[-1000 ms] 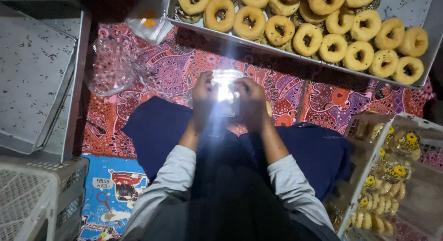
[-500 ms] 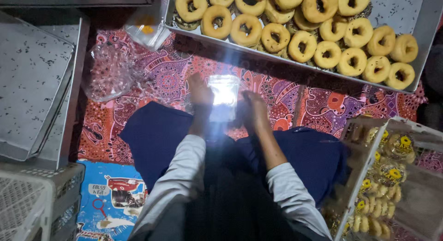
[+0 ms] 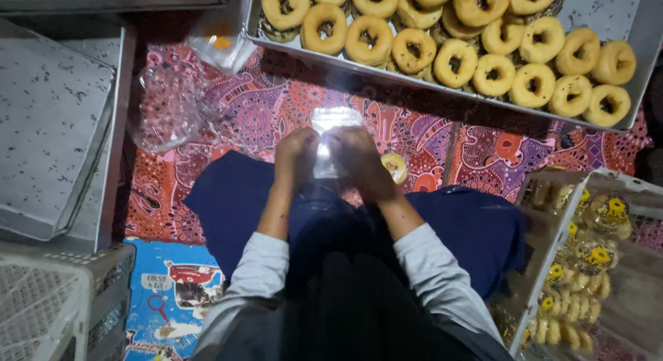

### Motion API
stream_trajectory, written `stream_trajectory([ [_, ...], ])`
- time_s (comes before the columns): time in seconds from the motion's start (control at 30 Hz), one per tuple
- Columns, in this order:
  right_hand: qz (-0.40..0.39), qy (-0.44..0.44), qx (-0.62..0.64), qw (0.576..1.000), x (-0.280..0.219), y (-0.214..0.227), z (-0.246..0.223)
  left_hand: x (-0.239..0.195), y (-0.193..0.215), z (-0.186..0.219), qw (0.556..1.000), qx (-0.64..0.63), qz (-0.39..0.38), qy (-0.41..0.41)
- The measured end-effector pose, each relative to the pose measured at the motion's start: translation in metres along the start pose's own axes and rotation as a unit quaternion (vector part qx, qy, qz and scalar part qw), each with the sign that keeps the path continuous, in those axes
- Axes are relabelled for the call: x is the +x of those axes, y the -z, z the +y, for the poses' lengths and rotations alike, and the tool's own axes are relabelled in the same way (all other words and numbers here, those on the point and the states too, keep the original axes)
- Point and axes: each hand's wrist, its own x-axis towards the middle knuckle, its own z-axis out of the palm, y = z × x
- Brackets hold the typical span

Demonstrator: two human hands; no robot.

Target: The person sits on the floor and repeatedly picks donuts from a metal tray, places them into small plastic bags, and stacks the sealed bags in a white crate. The process is repeated continuously throughout the clip.

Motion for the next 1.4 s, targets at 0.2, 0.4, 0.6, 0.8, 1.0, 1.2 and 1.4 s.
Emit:
stream_trajectory([
  [0.2, -0.027, 0.106, 0.218, 0.97, -0.004, 0.059, -0.022, 0.019, 0.036, 0.047, 0.958, -0.193, -0.028, 0.209],
  [0.4, 0.198, 0.058, 0.088, 0.975, -0.018, 0.063, -0.035, 0.033, 0.026, 0.074, 0.979, -0.141, 0.082, 0.126],
  [0.6, 0.237, -0.029, 0.134, 0.962, -0.023, 0.084, -0.038, 0.042, 0.013, 0.105, 0.955, -0.248, 0.082, 0.143],
  [0.8, 0.33, 0.06, -0.046, 0.941, -0.052, 0.107, -0.077, 0.048, 0.007, 0.131, 0.935, -0.298, 0.131, 0.14],
  [1.0, 0.262, -0.008, -0.008, 0.965, -0.051, 0.096, -0.044, 0.031, 0.002, 0.162, 0.981, -0.149, 0.064, -0.109],
  [1.2, 0.172, 0.108, 0.05, 0.978, -0.029, 0.101, -0.031, 0.076, 0.0, 0.133, 0.556, -0.784, 0.115, 0.25],
  [1.4, 0.334, -0.118, 0.031, 0.935, 0.049, 0.175, 0.042, 0.13, -0.013, 0.077, 0.537, -0.802, 0.125, 0.228],
])
